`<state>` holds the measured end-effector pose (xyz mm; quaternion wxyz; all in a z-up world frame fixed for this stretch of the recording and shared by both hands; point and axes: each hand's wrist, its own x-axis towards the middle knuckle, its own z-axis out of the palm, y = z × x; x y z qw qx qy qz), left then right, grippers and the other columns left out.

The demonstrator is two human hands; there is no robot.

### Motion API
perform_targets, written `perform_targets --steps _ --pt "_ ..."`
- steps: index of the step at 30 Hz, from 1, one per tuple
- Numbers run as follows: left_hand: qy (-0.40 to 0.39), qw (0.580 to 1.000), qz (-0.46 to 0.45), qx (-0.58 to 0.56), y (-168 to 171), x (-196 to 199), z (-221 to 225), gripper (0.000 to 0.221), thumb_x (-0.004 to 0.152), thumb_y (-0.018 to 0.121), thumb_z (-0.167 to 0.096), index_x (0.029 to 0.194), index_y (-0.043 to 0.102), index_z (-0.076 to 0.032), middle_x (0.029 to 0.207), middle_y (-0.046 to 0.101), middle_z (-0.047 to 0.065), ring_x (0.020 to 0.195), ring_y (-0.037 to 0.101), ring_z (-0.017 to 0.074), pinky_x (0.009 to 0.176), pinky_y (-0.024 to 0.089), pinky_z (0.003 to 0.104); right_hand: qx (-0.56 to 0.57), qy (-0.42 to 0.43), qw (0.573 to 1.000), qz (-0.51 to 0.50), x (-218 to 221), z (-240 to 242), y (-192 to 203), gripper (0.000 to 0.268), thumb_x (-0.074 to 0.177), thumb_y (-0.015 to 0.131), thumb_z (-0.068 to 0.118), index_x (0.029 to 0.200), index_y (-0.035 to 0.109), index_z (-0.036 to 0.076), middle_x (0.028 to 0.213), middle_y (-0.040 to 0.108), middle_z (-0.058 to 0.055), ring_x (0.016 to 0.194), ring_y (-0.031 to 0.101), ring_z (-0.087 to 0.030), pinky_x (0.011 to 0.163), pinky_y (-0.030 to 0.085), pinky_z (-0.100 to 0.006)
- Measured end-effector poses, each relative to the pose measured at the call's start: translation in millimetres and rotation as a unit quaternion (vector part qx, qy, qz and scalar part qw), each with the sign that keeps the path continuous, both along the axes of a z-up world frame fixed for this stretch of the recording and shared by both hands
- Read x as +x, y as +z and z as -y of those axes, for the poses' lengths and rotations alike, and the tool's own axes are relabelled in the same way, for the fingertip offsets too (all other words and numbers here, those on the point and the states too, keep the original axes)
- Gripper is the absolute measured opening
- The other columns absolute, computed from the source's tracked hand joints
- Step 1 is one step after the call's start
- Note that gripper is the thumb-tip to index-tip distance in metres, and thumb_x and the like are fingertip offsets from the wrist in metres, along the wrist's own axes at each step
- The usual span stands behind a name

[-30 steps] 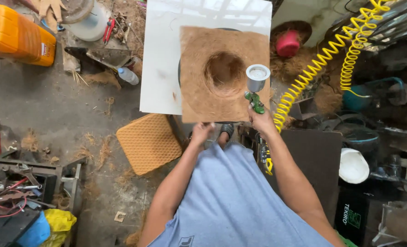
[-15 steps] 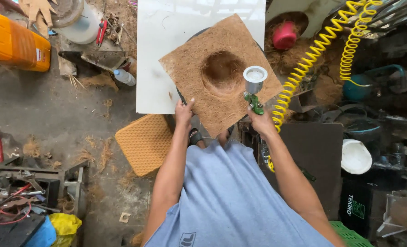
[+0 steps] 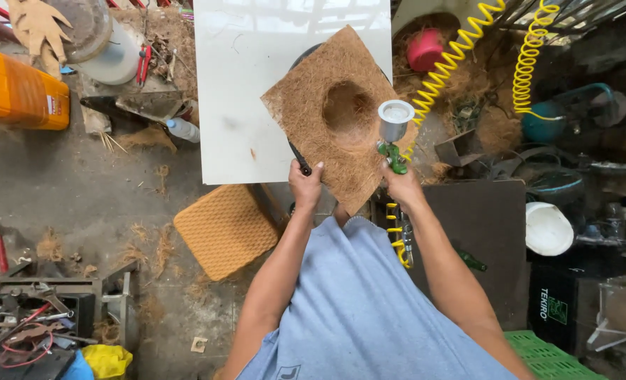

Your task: The person applies a spray adhesive to a fibrous hat mold, uses a heat gun to dry it, and then manually presses and shapes the fibers.

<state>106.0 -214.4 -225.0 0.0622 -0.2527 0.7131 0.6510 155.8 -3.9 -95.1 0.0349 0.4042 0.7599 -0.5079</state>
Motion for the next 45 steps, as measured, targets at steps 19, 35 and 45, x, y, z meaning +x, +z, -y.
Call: perform_targets --steps 19,35,45 --pt "0.001 0.998 -0.016 0.057 25.4 -2.8 1.4 0.021 0.079 0.084 -0.015 0.094 0.068 -0.017 0.072 0.067 -0.004 0.068 0.062 0.0086 0.058 0.05 0.023 -0.077 -0.023 0.993 -0.083 -18.2 -27.8 -24.2 0.028 0.1 0.07 0.03 0.08 0.062 0.011 0.051 0.055 -0.004 0.033 0.05 -0.012 0.032 0.042 -0.027" --pt "0.105 0.944 0.131 0.285 -103.9 25.4 -13.2 0.042 0.092 0.078 -0.008 0.129 0.059 -0.006 0.116 0.069 0.018 0.092 0.073 0.0354 0.07 0.065 0.053 -0.102 0.076 0.992 -0.012 -18.4 -35.0 -5.4 0.034 0.102 0.069 0.034 0.08 0.061 0.009 0.054 0.05 -0.003 0.035 0.046 -0.009 0.033 0.039 -0.026" --pt "0.12 0.991 0.019 0.052 -50.0 -41.6 59.5 0.067 0.092 0.074 -0.018 0.15 0.039 -0.018 0.116 0.064 0.015 0.1 0.066 0.0223 0.085 0.057 0.035 0.011 0.229 0.971 0.064 -30.0 -34.8 45.0 0.027 0.092 0.074 0.02 0.072 0.063 0.006 0.055 0.055 -0.006 0.046 0.051 -0.017 0.046 0.042 -0.031"
